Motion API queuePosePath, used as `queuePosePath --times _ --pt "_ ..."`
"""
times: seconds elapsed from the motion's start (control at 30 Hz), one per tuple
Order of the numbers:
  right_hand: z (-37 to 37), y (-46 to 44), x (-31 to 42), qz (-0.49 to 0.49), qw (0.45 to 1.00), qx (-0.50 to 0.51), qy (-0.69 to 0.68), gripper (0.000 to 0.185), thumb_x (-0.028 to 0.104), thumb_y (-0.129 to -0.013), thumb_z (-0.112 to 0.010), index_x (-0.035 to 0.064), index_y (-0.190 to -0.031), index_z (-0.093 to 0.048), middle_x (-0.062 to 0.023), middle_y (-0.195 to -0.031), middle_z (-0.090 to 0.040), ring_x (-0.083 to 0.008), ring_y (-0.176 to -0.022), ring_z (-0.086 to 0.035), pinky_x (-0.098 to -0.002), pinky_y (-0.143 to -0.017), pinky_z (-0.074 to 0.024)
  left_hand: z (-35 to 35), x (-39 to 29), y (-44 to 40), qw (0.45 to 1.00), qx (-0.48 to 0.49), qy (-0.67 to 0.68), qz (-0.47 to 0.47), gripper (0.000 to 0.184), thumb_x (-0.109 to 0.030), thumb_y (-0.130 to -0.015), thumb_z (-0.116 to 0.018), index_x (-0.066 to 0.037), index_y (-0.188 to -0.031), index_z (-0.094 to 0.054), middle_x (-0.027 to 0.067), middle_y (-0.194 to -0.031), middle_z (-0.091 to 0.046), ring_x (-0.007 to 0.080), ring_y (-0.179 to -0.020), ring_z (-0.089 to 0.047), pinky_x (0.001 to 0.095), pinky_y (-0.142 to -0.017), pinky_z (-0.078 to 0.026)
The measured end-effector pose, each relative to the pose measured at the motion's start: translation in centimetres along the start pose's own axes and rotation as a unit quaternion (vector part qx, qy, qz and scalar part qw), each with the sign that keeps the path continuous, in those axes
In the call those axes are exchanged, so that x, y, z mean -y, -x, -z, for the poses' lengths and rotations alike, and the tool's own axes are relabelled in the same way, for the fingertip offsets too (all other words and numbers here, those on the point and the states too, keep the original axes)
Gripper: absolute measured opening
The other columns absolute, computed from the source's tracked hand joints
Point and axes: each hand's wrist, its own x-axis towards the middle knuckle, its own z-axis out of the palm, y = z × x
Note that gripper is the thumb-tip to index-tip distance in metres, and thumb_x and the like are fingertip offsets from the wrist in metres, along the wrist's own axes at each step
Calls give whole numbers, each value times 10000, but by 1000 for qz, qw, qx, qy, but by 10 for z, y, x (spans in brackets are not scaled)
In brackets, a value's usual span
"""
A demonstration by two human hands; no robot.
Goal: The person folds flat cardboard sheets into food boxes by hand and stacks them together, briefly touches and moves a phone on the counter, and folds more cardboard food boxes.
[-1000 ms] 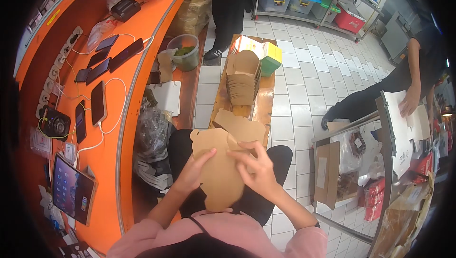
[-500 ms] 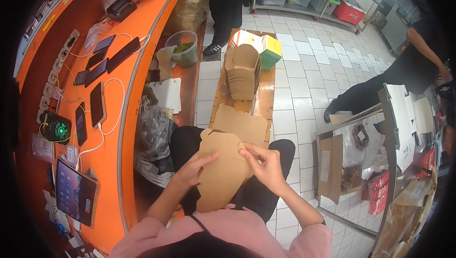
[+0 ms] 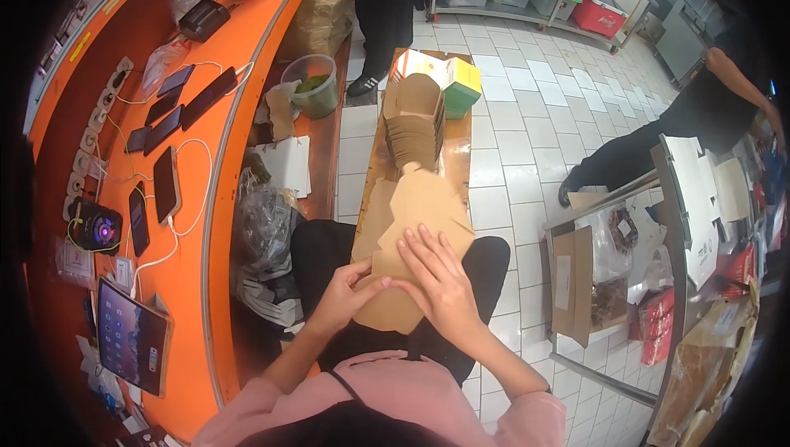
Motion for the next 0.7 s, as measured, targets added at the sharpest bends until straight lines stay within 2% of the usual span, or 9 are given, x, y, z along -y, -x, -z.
queuePosePath --times 0.13,0.3,0.37,0.4,0.47,0.53,0.6,0.67,0.7 --pt "-10 3 -3 -27 992 -34 -119 380 58 -712 -678 35 -1082 -599 -112 -1062 -611 -250 -1087 -533 -423 -962 -372 7 5 0 998 24 -49 6 299 -115 -854 -581 38 -1108 -544 57 -1042 -591 95 -959 -521 236 -846 -401" --pt "-11 6 1 -76 975 -83 -190 172 -42 -695 -645 37 -843 -684 -82 -892 -673 -226 -946 -622 -376 -903 -421 11 6 0 995 46 -65 52 371 -153 -846 -598 0 -1172 -508 53 -1091 -564 113 -1020 -501 238 -884 -381" --pt "-4 8 -2 -49 974 -67 -212 168 -49 -711 -622 41 -839 -681 -68 -887 -674 -204 -947 -622 -368 -904 -419 27 20 -2 961 136 233 60 485 -240 -852 -589 -44 -1263 -420 60 -1194 -505 150 -1091 -482 260 -921 -374" --pt "0 10 -5 -24 971 -54 -233 168 -57 -727 -599 45 -836 -677 -54 -881 -675 -183 -947 -621 -360 -906 -418 31 16 -3 961 134 234 58 485 -240 -852 -589 -44 -1263 -420 60 -1194 -505 150 -1091 -482 260 -921 -374" --pt "6 9 -6 33 970 -19 -242 183 -74 -728 -573 48 -820 -673 -49 -875 -672 -172 -921 -625 -357 -889 -423 39 1 -12 803 182 544 163 584 -329 -854 -567 -56 -1314 -334 83 -1268 -445 190 -1140 -463 309 -936 -388" --pt "8 7 -6 112 964 55 -233 158 -71 -741 -563 37 -804 -660 -44 -856 -661 -156 -895 -616 -359 -862 -433 40 -2 -17 820 168 519 174 533 -339 -883 -516 -45 -1296 -353 104 -1267 -448 199 -1130 -479 334 -916 -420" --pt "8 5 -8 122 966 53 -223 88 -29 -718 -632 29 -783 -644 -44 -788 -632 -175 -825 -585 -347 -843 -427 34 -9 -18 938 102 268 194 466 -301 -904 -489 -47 -1277 -371 100 -1239 -469 182 -1100 -503 326 -890 -449" --pt "7 6 -14 24 960 21 -277 118 15 -663 -705 28 -757 -636 -36 -715 -607 -194 -766 -547 -331 -833 -415 17 -23 -13 956 85 224 171 421 -284 -922 -456 -52 -1265 -377 81 -1213 -487 168 -1083 -517 326 -880 -465" --pt "4 7 -19 29 961 -3 -274 204 70 -599 -770 19 -734 -627 -47 -743 -535 -219 -787 -500 -352 -830 -408 10 -28 -10 967 59 201 146 412 -289 -923 -457 -47 -1251 -394 72 -1171 -511 152 -1060 -522 308 -856 -467"
